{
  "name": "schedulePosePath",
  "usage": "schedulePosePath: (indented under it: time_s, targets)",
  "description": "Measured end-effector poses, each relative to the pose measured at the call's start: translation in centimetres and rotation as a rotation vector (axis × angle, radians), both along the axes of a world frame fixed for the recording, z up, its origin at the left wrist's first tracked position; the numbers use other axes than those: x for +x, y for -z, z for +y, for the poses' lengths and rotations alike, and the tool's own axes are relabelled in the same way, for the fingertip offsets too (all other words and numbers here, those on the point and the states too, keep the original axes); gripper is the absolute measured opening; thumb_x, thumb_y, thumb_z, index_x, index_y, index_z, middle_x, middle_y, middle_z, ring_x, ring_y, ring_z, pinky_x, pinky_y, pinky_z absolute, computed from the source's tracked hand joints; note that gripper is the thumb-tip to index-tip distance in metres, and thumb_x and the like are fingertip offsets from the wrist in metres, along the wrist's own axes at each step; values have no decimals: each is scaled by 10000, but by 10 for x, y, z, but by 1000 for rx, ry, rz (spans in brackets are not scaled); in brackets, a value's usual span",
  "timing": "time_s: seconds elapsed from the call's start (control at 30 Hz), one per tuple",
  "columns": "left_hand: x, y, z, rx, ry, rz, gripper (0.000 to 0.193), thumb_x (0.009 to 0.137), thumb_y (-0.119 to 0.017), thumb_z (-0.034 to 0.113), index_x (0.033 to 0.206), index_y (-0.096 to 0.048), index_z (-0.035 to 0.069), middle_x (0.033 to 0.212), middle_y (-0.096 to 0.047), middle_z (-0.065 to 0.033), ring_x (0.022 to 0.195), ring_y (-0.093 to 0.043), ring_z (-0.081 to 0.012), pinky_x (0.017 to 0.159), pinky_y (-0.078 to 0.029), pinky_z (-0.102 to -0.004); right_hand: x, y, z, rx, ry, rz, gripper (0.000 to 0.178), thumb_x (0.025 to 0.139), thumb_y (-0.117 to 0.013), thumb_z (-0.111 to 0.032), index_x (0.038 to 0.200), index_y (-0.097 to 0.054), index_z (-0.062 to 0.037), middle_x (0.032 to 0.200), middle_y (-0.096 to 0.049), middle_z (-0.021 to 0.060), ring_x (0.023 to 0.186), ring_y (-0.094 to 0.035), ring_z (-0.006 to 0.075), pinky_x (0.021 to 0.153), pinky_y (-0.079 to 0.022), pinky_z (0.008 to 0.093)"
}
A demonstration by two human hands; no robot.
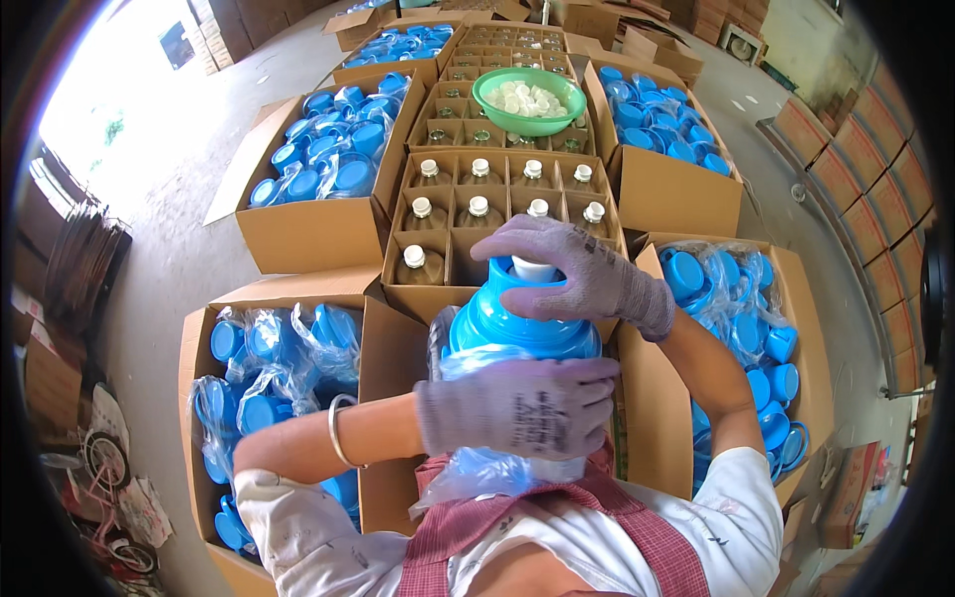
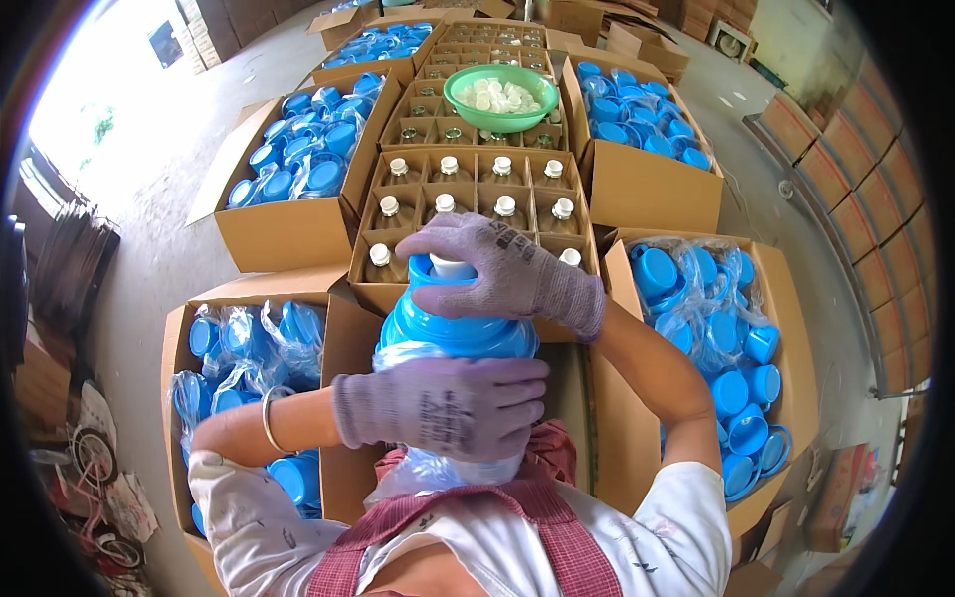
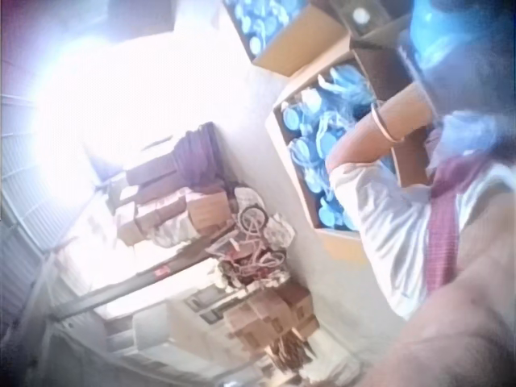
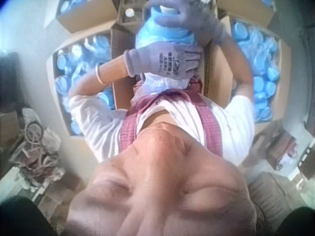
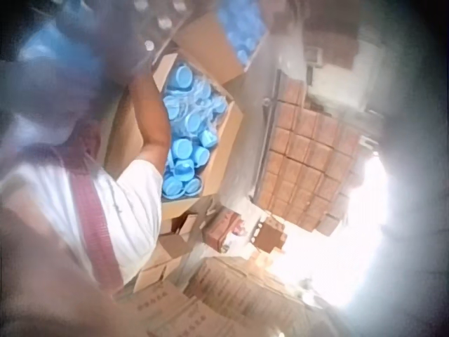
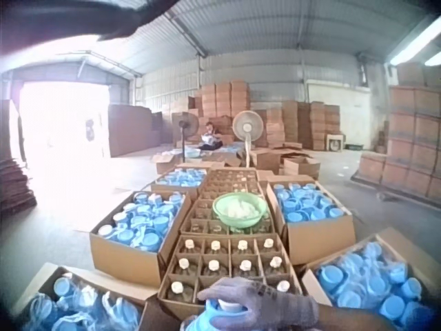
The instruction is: The person assembles blue water bottles by inserting glass inner bottles into blue plastic outer shells, screwing on white caps, and placing the completed units into cardboard boxes. The person also arranges glass bottles in a divided box and handles plastic bags.
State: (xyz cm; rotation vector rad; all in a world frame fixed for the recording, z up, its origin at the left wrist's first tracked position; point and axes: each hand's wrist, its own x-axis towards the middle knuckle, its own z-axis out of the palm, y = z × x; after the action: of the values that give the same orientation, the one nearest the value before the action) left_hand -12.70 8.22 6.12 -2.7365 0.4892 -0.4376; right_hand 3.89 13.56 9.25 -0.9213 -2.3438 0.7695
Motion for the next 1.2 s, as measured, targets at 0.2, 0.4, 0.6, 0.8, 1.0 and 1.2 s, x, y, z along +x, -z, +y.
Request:
schedulePosePath:
  time_s: [0.2, 0.4, 0.6, 0.8, 1.0, 1.2]
  targets:
    - [16, 14, 10, -401, 48, 262, 182, 766, -598, 178, 943, -618, 143, 886, -625, -57, 888, -618, -240, 915, -463, -437, -7, 12, 10, 81, -81, 40, 572, 837, -670, -393, 1275, -580, -37, 1280, -570, 179, 1224, -520, 318, 1046, -398, 417]
    - [-46, 3, 85, -731, -505, 31, 394, 617, -758, 245, 974, -699, 88, 904, -683, -108, 917, -652, -318, 821, -518, -408, 54, 49, -19, -35, 430, 438, 522, 854, -709, -265, 1263, -523, 1, 1287, -517, 149, 1236, -495, 249, 1056, -376, 363]
    - [-138, 109, 82, -1830, -989, -574, 418, 741, -758, 129, 1140, -694, 25, 986, -733, -69, 858, -675, -139, 824, -539, -301, 106, 153, -101, -95, 511, 467, 147, 822, -658, -40, 957, -614, -2, 1096, -609, 127, 966, -600, 240, 855, -477, 326]
    - [-135, 164, 75, -2000, -832, -626, 432, 773, -754, 167, 1154, -667, -15, 1065, -703, -92, 965, -648, -157, 893, -517, -307, 100, 120, -71, -49, 372, -30, 263, 874, -662, -97, 1116, -640, 2, 1181, -621, 178, 1064, -620, 319, 887, -504, 394]
    - [-139, 171, 76, -2090, -1065, -528, 403, 803, -749, 232, 1127, -680, 2, 1029, -699, -66, 937, -629, -140, 884, -501, -294, 100, 110, -65, -309, 349, 85, 385, 772, -719, -132, 1118, -634, 13, 1141, -577, 182, 1064, -575, 345, 922, -470, 387]
    - [-140, 202, 79, -2151, -1061, -548, 376, 816, -745, 252, 1100, -699, 11, 1008, -705, -84, 934, -638, -150, 871, -508, -290, 84, 123, -65, -166, 217, 341, 241, 759, -661, -4, 999, -677, 1, 1270, -537, 174, 1173, -535, 334, 1012, -417, 387]
